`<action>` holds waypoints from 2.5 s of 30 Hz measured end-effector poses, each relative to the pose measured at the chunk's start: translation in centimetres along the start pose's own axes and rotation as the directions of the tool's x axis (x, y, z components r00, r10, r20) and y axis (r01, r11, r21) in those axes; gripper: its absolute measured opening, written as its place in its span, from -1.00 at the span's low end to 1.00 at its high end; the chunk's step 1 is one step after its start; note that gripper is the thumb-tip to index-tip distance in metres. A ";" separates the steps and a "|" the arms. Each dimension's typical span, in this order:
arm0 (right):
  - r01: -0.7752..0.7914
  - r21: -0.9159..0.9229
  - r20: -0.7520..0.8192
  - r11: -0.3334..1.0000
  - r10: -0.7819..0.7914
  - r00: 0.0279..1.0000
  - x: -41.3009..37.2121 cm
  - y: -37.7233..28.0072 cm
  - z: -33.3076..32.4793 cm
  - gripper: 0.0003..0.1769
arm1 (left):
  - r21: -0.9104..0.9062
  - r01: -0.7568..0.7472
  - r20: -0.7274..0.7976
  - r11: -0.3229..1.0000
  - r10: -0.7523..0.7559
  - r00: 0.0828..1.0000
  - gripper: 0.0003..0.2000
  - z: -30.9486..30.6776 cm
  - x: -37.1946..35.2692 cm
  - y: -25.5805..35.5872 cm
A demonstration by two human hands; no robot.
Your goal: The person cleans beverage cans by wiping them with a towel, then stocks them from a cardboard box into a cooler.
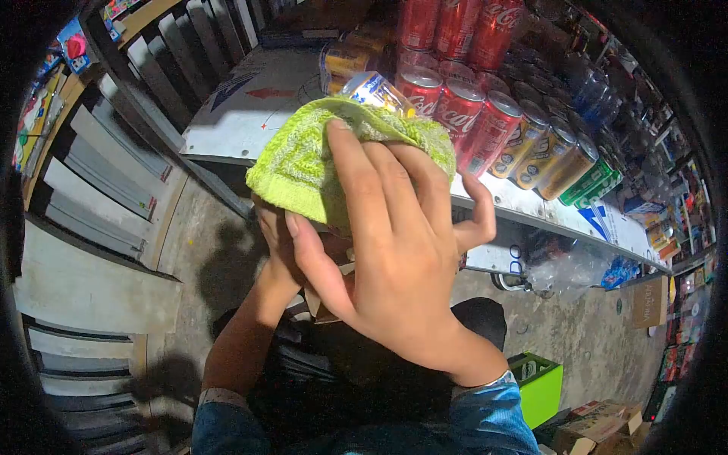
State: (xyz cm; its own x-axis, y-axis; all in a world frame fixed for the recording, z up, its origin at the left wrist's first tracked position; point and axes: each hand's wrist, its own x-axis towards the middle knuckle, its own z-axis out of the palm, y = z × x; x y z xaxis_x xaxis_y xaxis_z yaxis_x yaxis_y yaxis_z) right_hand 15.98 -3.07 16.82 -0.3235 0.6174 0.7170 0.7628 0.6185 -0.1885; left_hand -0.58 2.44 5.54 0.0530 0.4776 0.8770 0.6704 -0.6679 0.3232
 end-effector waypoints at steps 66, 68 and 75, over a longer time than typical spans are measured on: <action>0.049 0.579 0.018 0.814 -0.073 0.997 0.2 6.3 13.4 -0.30 | -0.858 0.490 0.041 0.155 -0.930 0.365 -0.34 -6.5 0.7 -7.8; 0.009 0.613 -0.001 0.790 -0.010 1.000 0.7 6.7 13.1 -0.35 | -0.840 0.521 0.079 0.149 -0.918 0.389 -0.23 -6.6 0.9 -7.9; -0.148 0.754 0.043 0.641 0.177 0.983 1.4 7.4 10.5 -0.40 | -0.797 0.529 0.094 0.293 -0.804 0.587 -0.16 -5.9 0.8 -7.9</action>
State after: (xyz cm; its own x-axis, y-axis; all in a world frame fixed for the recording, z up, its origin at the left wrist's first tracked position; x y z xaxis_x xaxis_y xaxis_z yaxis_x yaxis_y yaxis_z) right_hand 15.24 7.52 9.38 -0.2073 0.7374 0.6429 0.1146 0.6710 -0.7326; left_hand -10.23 4.74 5.77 -0.4379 0.8712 0.2219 -0.3654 -0.3979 0.8415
